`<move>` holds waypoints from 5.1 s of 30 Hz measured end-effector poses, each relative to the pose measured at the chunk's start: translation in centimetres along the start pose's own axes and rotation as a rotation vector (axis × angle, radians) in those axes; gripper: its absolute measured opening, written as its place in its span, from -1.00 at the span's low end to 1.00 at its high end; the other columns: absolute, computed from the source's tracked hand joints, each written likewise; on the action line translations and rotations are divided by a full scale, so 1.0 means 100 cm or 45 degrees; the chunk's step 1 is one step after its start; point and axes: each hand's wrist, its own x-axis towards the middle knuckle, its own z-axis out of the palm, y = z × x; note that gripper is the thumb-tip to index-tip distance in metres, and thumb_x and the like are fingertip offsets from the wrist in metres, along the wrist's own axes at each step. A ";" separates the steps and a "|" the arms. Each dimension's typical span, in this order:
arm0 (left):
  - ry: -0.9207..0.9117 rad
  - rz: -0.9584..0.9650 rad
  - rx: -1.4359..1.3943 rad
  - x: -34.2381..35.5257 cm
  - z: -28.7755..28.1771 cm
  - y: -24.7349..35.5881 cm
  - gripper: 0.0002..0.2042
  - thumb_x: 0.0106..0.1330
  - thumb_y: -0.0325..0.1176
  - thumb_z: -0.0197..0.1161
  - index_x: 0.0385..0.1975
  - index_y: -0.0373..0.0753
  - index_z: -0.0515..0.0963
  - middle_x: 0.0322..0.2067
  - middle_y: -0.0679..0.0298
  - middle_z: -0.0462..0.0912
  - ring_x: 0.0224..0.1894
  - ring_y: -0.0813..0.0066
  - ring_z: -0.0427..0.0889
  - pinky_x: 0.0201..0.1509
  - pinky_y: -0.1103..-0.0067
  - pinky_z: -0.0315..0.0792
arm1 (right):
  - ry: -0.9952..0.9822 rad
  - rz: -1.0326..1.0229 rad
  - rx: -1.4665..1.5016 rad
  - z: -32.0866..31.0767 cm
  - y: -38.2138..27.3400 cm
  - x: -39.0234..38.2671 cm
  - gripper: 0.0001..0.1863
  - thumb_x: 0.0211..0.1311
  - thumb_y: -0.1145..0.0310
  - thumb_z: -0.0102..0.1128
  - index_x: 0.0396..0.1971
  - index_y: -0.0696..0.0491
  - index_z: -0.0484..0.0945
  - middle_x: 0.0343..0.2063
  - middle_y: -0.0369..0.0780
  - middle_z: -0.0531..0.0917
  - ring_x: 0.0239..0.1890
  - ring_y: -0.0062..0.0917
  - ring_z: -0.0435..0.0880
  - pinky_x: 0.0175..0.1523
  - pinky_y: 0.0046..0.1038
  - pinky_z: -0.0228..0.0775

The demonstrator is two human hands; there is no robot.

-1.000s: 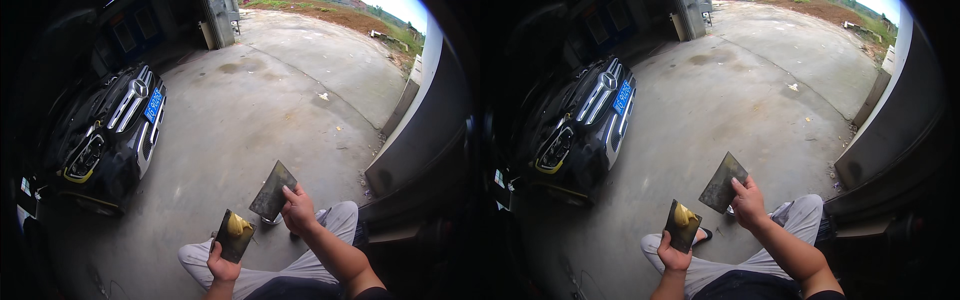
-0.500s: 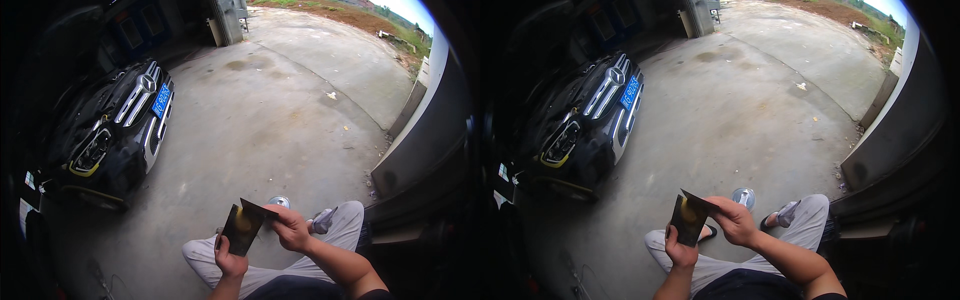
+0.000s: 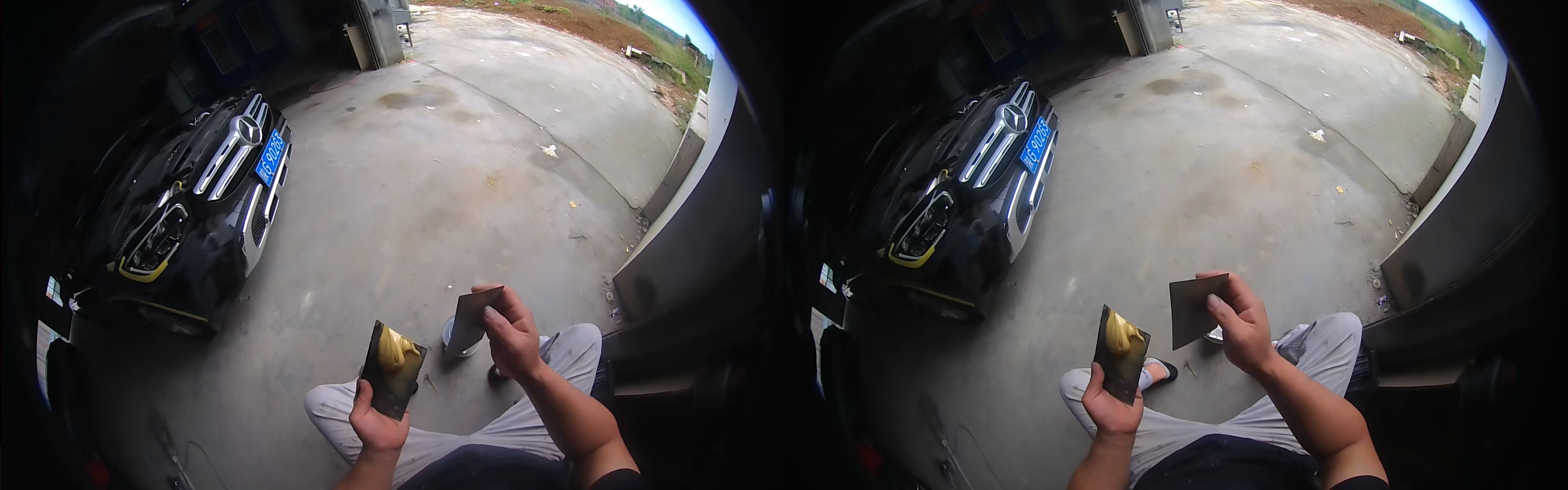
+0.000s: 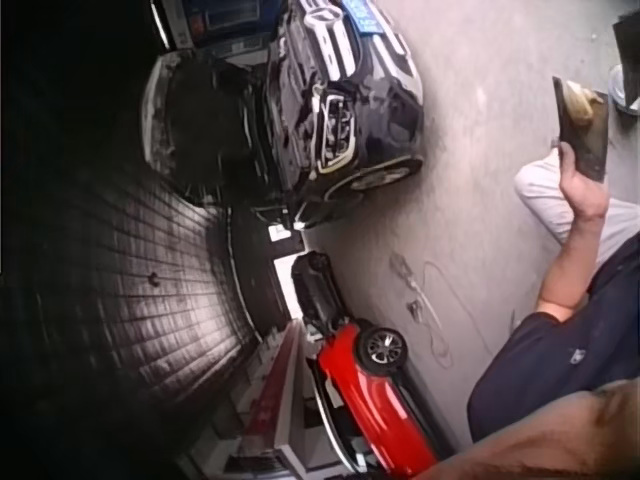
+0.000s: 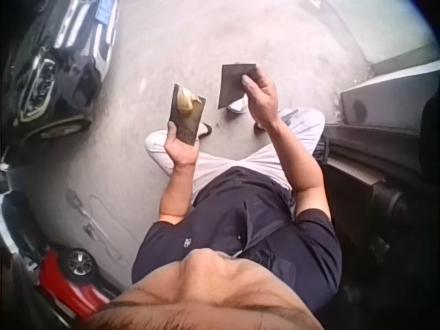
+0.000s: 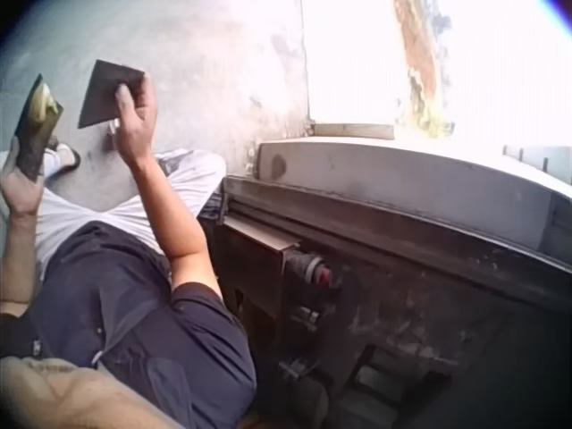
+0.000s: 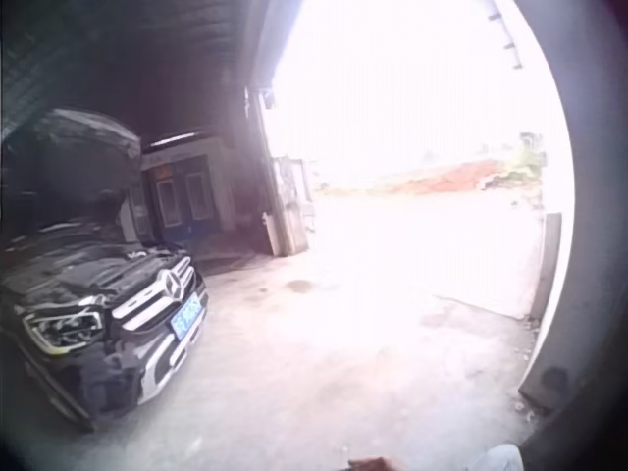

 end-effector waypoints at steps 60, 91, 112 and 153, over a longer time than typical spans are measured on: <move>-0.243 0.445 0.318 0.011 0.041 0.020 -0.48 0.42 -0.11 0.04 0.19 -0.44 0.30 0.09 0.02 0.49 0.14 0.14 0.49 0.28 0.27 0.30 | -0.564 -0.326 -0.926 0.017 -0.004 0.001 -0.67 0.28 0.62 0.03 0.01 0.07 0.52 -0.09 -0.12 0.56 -0.08 -0.33 0.59 0.00 -0.48 0.42; -0.496 1.197 1.291 -0.026 0.030 0.040 -0.70 0.40 -0.51 0.01 0.09 -0.35 0.46 0.04 0.01 0.55 0.09 0.20 0.57 0.15 0.48 0.39 | -0.294 -0.587 -0.821 0.097 -0.017 -0.042 -0.57 0.14 0.74 -0.08 0.03 0.22 0.51 -0.03 0.00 0.56 -0.03 -0.30 0.59 0.09 -0.43 0.38; 0.209 1.120 0.234 -0.021 -0.114 0.238 -0.42 0.38 -0.10 0.05 0.19 -0.51 0.27 0.11 0.00 0.47 0.17 0.18 0.44 0.31 0.30 0.23 | -1.235 -0.110 -0.803 0.305 0.141 0.061 -0.72 0.25 0.63 0.04 -0.05 0.21 0.53 -0.12 -0.07 0.61 -0.08 -0.29 0.62 0.01 -0.41 0.43; 1.215 1.919 1.465 -0.197 0.029 0.809 -0.67 0.40 -0.40 -0.04 -0.07 -0.61 0.45 -0.13 -0.09 0.57 -0.15 0.23 0.60 -0.07 0.45 0.49 | -1.664 -0.257 0.085 0.961 0.083 0.039 -0.49 0.11 0.70 0.09 0.11 0.07 0.50 0.05 -0.12 0.50 0.11 -0.25 0.47 0.18 -0.34 0.37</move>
